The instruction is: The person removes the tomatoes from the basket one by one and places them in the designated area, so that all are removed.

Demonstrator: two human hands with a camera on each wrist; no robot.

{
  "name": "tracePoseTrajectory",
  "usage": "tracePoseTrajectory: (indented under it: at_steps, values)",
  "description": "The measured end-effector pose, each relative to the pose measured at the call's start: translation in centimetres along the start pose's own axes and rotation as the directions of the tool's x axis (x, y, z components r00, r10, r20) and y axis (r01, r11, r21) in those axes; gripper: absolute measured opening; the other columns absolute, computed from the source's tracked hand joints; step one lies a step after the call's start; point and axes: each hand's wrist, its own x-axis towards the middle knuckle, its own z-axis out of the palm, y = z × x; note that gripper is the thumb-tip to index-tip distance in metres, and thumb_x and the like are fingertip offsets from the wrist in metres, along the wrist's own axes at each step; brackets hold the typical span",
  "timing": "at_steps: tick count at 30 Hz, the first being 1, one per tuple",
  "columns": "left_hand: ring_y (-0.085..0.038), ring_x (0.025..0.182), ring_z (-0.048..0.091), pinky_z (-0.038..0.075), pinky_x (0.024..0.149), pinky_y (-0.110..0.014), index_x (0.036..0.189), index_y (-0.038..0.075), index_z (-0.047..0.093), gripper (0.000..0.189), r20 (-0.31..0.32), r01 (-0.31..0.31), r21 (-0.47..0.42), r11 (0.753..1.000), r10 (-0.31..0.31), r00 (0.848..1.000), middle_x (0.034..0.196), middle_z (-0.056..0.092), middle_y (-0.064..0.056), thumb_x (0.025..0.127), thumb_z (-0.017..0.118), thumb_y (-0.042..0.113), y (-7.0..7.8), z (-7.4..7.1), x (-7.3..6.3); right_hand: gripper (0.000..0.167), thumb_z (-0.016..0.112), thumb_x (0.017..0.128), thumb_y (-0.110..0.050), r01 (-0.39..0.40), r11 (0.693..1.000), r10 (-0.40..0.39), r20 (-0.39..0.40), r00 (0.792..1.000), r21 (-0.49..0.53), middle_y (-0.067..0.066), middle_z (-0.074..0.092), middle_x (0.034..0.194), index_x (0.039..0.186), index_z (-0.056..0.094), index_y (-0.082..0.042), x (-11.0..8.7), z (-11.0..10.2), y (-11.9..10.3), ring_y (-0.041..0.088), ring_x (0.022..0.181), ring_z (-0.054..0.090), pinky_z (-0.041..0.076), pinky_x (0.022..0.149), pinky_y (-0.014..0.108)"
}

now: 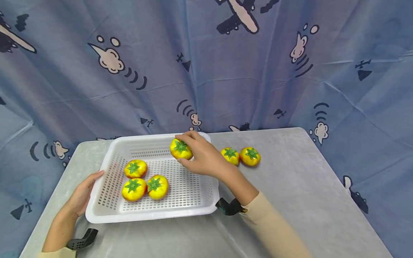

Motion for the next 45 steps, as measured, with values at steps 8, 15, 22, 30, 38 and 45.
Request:
tracePoseTrajectory:
  at_steps: [8, 15, 22, 30, 38, 45]
  values:
    - [-0.053, 0.152, 0.027, 0.048, 0.106, -0.052, 0.170, 0.021, -0.014, 0.072, -0.005, 0.001, 0.007, 1.000, -0.001, 1.000, 0.173, 0.007, -0.032, 0.113, 0.017, 0.053, -0.1, 0.0, 0.1, 0.071, 0.081, 0.093, -0.017, -0.042, 0.998, 0.043, -0.028, 0.999, 0.053, 0.013, 0.049, 0.154, 0.157, 0.050, -0.014, -1.5, -0.9, 1.2, 0.029, 0.128, 0.062, 0.055, 0.107, 0.050]
    - [-0.049, 0.149, 0.034, 0.049, 0.105, -0.050, 0.170, 0.020, -0.012, 0.072, -0.005, -0.002, 0.006, 1.000, 0.002, 1.000, 0.172, 0.010, -0.032, 0.113, 0.017, 0.053, -0.2, 0.1, 0.2, 0.071, 0.082, 0.093, -0.019, -0.086, 0.995, 0.088, -0.057, 0.994, 0.044, 0.012, 0.049, 0.156, 0.156, 0.051, -0.016, -2.9, -1.5, 2.5, 0.029, 0.124, 0.062, 0.058, 0.100, 0.049]
    - [-0.053, 0.151, 0.030, 0.048, 0.106, -0.052, 0.170, 0.021, -0.013, 0.072, -0.018, 0.008, 0.009, 1.000, -0.008, 1.000, 0.172, 0.010, -0.032, 0.113, 0.017, 0.054, -0.4, 0.1, 0.1, 0.072, 0.083, 0.093, -0.020, -0.107, 0.994, 0.109, -0.103, 0.989, 0.020, 0.012, 0.050, 0.154, 0.157, 0.051, -0.013, -4.2, -2.0, 3.9, 0.030, 0.124, 0.061, 0.058, 0.100, 0.050]
    - [-0.052, 0.151, 0.030, 0.049, 0.106, -0.053, 0.170, 0.023, -0.013, 0.072, -0.007, 0.021, 0.007, 1.000, -0.021, 1.000, 0.174, 0.008, -0.031, 0.113, 0.017, 0.055, -0.3, 0.0, 0.2, 0.070, 0.082, 0.093, -0.015, -0.132, 0.985, 0.148, -0.161, 0.976, 0.108, 0.013, 0.048, 0.157, 0.156, 0.051, -0.014, -5.9, -2.2, 5.9, 0.036, 0.134, 0.056, 0.053, 0.105, 0.062]
    - [-0.050, 0.150, 0.031, 0.049, 0.105, -0.051, 0.170, 0.022, -0.012, 0.071, 0.001, 0.012, 0.004, 1.000, -0.012, 1.000, 0.173, 0.007, -0.031, 0.113, 0.016, 0.054, -0.3, 0.0, 0.1, 0.069, 0.082, 0.095, -0.024, -0.177, 0.975, 0.204, -0.232, 0.951, 0.131, 0.014, 0.047, 0.159, 0.156, 0.051, -0.017, -7.9, -1.7, 7.5, 0.038, 0.138, 0.053, 0.053, 0.103, 0.066]
    - [-0.025, 0.136, 0.049, 0.051, 0.100, -0.040, 0.170, 0.019, -0.010, 0.071, 0.008, 0.011, 0.005, 1.000, -0.011, 1.000, 0.172, 0.012, -0.031, 0.114, 0.017, 0.052, 0.0, -0.2, 0.0, 0.069, 0.081, 0.096, -0.020, -0.186, 0.972, 0.218, -0.266, 0.939, 0.141, 0.017, 0.047, 0.158, 0.157, 0.050, -0.014, -8.9, -1.5, 8.5, 0.040, 0.136, 0.055, 0.056, 0.098, 0.065]
